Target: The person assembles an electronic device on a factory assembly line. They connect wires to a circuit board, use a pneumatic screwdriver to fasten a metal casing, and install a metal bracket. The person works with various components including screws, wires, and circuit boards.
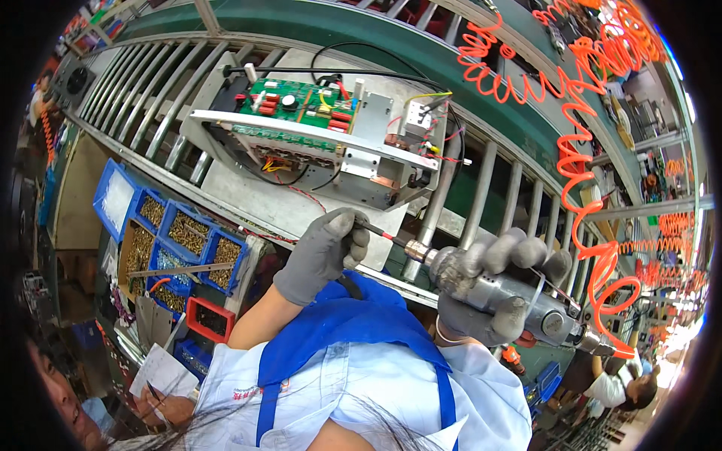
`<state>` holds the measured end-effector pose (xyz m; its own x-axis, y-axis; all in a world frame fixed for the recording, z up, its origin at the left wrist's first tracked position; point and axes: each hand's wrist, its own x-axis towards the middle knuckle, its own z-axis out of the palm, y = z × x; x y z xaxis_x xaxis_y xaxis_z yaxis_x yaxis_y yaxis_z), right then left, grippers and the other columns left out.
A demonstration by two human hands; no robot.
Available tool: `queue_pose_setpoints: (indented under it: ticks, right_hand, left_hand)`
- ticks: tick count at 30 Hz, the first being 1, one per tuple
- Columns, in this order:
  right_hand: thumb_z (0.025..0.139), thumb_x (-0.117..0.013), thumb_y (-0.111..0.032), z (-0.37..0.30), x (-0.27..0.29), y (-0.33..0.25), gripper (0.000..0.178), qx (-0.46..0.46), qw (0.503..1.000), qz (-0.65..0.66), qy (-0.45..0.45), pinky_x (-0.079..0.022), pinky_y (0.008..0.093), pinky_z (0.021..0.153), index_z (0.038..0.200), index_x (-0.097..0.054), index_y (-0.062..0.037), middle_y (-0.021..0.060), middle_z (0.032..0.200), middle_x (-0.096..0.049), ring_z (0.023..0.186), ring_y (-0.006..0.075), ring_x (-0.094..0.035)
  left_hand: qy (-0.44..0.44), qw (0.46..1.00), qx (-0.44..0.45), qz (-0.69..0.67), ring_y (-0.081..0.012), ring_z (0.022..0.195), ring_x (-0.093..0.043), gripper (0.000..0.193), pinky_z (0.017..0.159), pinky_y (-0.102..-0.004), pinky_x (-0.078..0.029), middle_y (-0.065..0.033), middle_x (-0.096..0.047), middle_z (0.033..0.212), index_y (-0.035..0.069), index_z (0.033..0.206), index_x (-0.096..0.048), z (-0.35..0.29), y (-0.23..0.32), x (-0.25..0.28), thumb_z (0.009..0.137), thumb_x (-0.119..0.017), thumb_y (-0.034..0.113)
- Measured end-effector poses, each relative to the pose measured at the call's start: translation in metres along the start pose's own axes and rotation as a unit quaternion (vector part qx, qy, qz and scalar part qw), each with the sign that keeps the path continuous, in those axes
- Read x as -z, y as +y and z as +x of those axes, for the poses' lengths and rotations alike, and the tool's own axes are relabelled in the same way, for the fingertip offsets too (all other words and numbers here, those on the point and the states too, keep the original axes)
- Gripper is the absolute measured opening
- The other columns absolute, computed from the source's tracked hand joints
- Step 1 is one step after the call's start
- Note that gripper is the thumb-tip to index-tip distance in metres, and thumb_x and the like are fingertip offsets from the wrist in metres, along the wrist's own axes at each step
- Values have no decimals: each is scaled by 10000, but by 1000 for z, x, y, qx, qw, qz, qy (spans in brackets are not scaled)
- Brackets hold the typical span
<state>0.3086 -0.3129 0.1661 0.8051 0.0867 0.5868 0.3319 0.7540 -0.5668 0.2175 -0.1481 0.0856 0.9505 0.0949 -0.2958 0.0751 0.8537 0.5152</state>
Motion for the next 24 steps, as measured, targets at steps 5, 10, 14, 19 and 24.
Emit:
queue_pose_setpoints:
  ticks: [5,10,14,19,24]
  right_hand:
    - [811,-673,-185,5,4,12,643,16,998,0,-66,-565,306,514,1386,-391,-120,125,1103,-562,789,189,-560]
    - [824,-717,-156,1,7,20,668,-36,992,44,-111,-603,358,561,1404,-386,-152,152,1115,-567,836,236,-612]
    - [799,-742,-121,0,11,22,684,-105,973,124,-164,-592,461,641,1392,-417,-225,130,1093,-568,846,262,-619]
    - [741,-652,-248,-14,9,20,653,-135,987,16,-84,-520,383,575,1352,-442,-149,92,955,-486,745,213,-513]
    - [712,-647,-240,-27,-5,31,664,-84,991,-36,-95,-489,347,604,1337,-430,-178,83,1033,-476,781,204,-474]
  left_hand:
    - [28,999,-31,34,-117,657,-528,352,526,-229,-412,-49,-582,832,0,1093,-555,5,-8,7,959,-565,326]
    - [56,998,-26,-6,-110,645,-525,349,523,-231,-414,-49,-587,835,4,1093,-563,3,-19,21,951,-571,322]
    - [52,998,-29,-21,-102,649,-536,326,528,-227,-428,-38,-591,835,24,1084,-576,1,-32,35,945,-576,319]
    - [84,994,-37,-53,-93,656,-545,298,522,-211,-425,-33,-606,831,49,1068,-586,-6,-43,37,954,-566,324]
    - [81,987,-78,-114,-88,683,-531,261,550,-215,-423,-31,-595,860,53,1032,-584,-19,-50,47,975,-535,303]
